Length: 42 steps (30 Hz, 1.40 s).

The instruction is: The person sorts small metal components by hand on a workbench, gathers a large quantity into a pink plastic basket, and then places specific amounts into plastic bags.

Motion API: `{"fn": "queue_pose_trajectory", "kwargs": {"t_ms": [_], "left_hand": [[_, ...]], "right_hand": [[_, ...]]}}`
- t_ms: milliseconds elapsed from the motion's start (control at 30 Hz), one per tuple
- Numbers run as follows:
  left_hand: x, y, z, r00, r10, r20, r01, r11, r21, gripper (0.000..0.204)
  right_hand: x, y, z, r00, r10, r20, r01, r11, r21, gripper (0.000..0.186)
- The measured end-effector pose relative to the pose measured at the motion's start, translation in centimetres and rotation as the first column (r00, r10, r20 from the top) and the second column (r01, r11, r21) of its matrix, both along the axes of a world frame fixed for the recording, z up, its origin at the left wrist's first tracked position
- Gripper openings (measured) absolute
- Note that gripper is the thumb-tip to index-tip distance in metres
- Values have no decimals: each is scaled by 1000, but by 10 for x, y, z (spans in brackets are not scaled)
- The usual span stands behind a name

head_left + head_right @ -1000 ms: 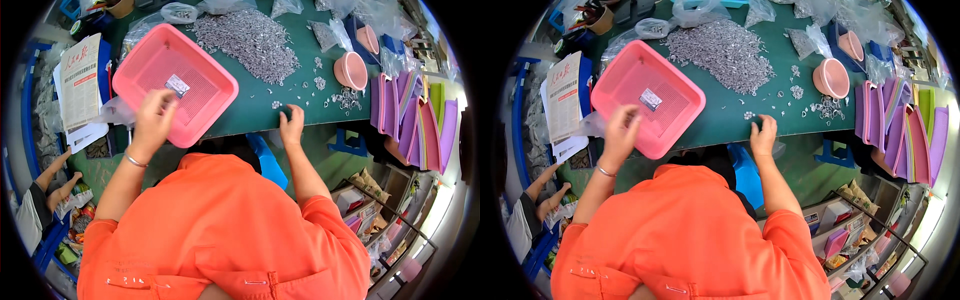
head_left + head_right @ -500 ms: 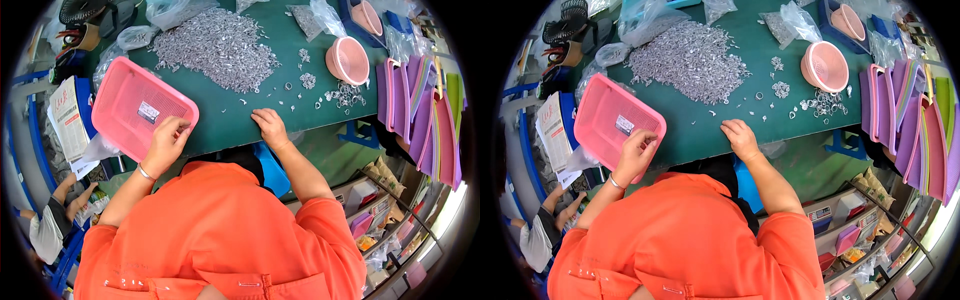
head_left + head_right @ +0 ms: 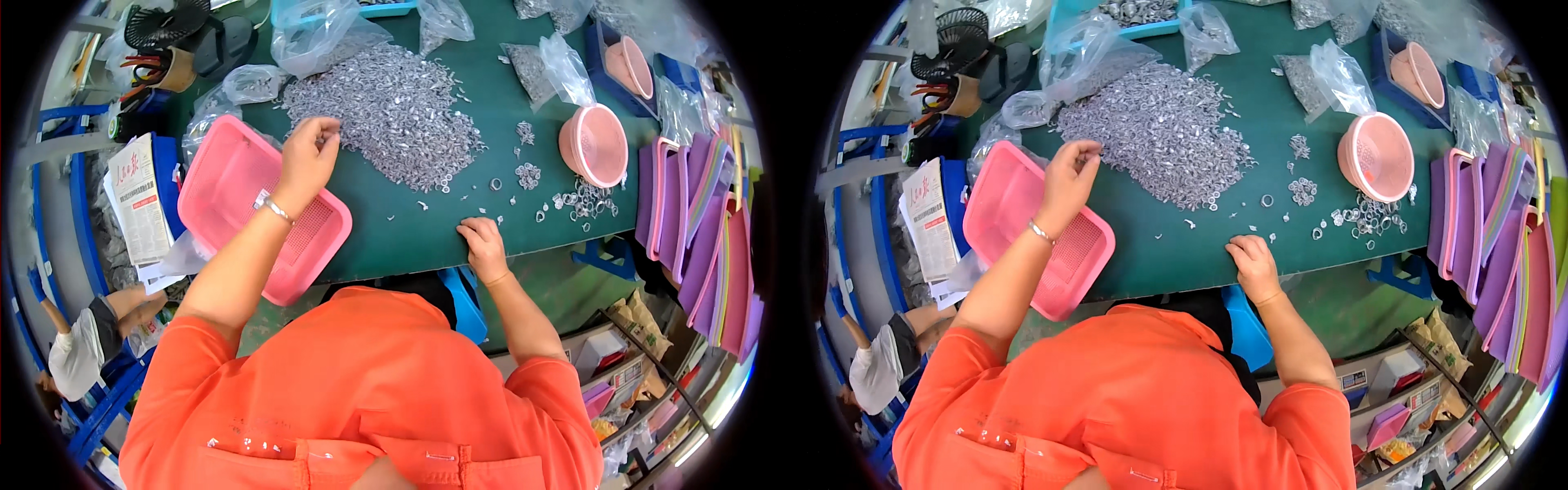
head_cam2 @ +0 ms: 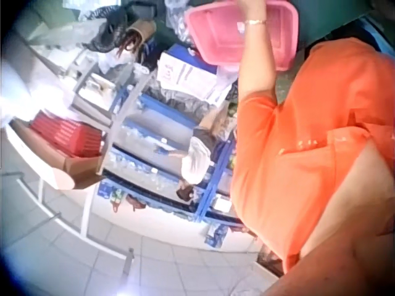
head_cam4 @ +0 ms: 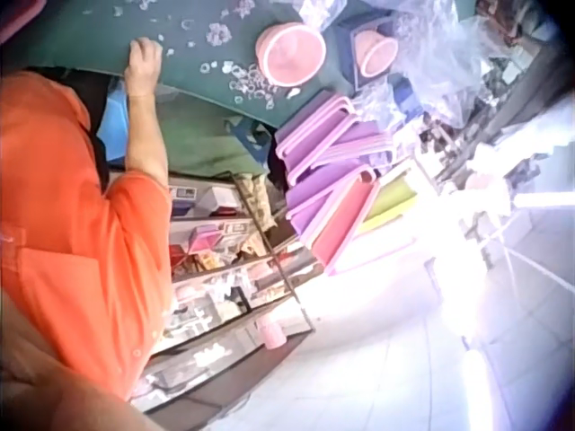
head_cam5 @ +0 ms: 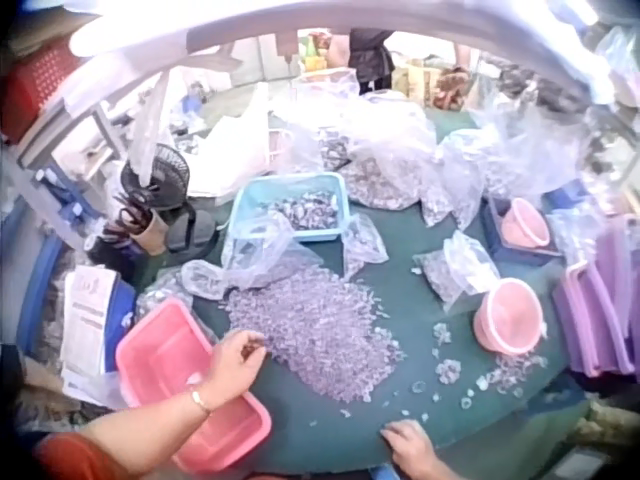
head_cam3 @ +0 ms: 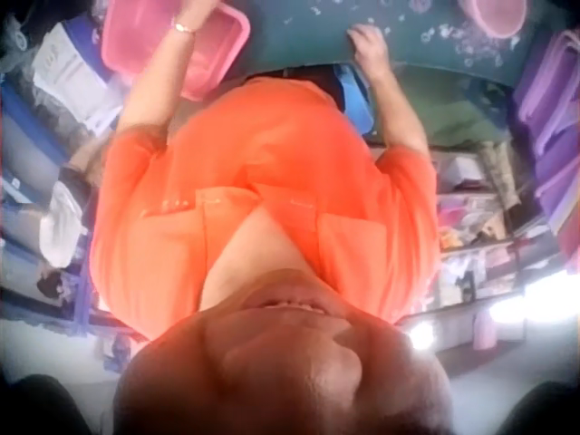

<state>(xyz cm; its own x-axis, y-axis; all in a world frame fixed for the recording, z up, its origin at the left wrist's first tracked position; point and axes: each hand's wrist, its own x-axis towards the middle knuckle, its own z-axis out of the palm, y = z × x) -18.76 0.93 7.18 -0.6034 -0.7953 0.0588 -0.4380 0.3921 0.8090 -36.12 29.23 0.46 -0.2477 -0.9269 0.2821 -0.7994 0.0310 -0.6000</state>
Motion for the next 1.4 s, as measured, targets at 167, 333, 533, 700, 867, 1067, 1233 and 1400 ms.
{"fn": "queue_pose_trajectory", "kwargs": {"t_ms": [167, 333, 533, 700, 867, 1067, 1233, 1400], "left_hand": [[-31, -17, -15, 999, 30, -43, -30, 999, 17, 20], [-42, -45, -48, 992, 101, 80, -70, 944, -323, 37], [-36, -62, -56, 771, 533, 348, -515, 844, -149, 40], [-60, -66, -79, 601, 743, 295, -748, 653, -122, 48], [-66, -50, -65, 520, 830, 201, -825, 549, -134, 53], [-75, -39, -65, 522, 831, 190, -825, 549, -135, 51], [-79, -37, -61, 525, 842, 124, -843, 534, -66, 47], [-84, -29, -66, 527, 849, 32, -840, 527, -130, 45]], "right_hand": [[0, 2, 0, 999, -34, -5, 34, 999, -1, 29], [-5, 3, 5, 998, -54, 6, 54, 998, 36, 26], [-7, -29, 12, 997, -65, -28, 65, 998, -8, 25], [-49, -126, 0, 998, -50, 42, 53, 997, -62, 24], [-88, -234, -21, 988, -148, 32, 144, 984, 106, 46], [-87, -276, -43, 990, -141, -11, 141, 973, 181, 58], [-63, -266, -17, 981, -173, 83, 144, 948, 284, 60], [-38, -259, -4, 907, -251, 338, 140, 937, 319, 58]]}}
